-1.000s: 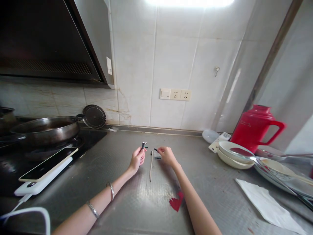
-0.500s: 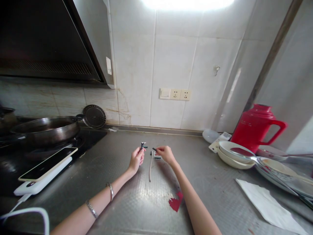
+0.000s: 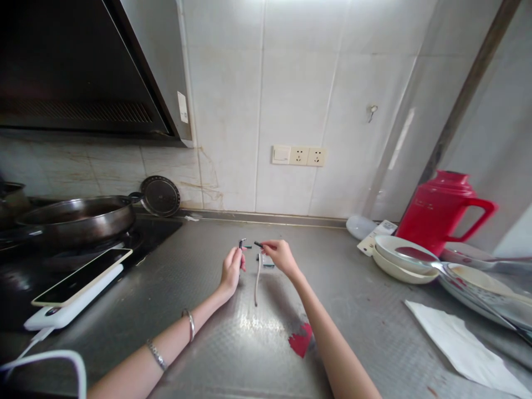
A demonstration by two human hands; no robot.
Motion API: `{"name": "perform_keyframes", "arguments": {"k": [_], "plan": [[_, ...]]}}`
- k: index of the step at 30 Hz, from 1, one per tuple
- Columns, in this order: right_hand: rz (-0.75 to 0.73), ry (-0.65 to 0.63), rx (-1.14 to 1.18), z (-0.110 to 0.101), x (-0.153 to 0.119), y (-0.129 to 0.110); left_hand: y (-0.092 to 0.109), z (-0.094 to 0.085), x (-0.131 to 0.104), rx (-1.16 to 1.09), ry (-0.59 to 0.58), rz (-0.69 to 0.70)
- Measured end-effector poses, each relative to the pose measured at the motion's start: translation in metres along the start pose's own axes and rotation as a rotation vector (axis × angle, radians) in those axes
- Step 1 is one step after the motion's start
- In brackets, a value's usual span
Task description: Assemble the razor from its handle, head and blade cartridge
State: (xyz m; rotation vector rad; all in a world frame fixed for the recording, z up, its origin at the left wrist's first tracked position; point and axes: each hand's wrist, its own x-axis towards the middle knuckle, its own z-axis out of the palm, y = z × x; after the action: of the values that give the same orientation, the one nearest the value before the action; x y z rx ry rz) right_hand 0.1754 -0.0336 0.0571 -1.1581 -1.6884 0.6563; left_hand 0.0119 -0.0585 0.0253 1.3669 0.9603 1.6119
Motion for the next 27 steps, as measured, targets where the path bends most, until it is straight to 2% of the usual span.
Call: {"name": "perform_keyframes", "arguments": {"k": [4,8,15,27], "plan": [[-0.043,0.053,-0.009,0.003,-0.001,-0.01,0.003,0.002,-0.003,0.067,0.01,0.047],[-0.063,0.087,-0.001,0.004,-0.004,-0.02,0.004,0.005,-0.005,0.037,-0.043,0.026],[-0.11,0.076,-0.02,0.005,-0.008,-0.035,0.003,0.01,-0.009,-0.03,-0.12,-0.003],[-0.152,0.05,-0.07,0.004,-0.008,-0.037,0.005,0.011,-0.012,-0.064,-0.13,-0.023]]}}
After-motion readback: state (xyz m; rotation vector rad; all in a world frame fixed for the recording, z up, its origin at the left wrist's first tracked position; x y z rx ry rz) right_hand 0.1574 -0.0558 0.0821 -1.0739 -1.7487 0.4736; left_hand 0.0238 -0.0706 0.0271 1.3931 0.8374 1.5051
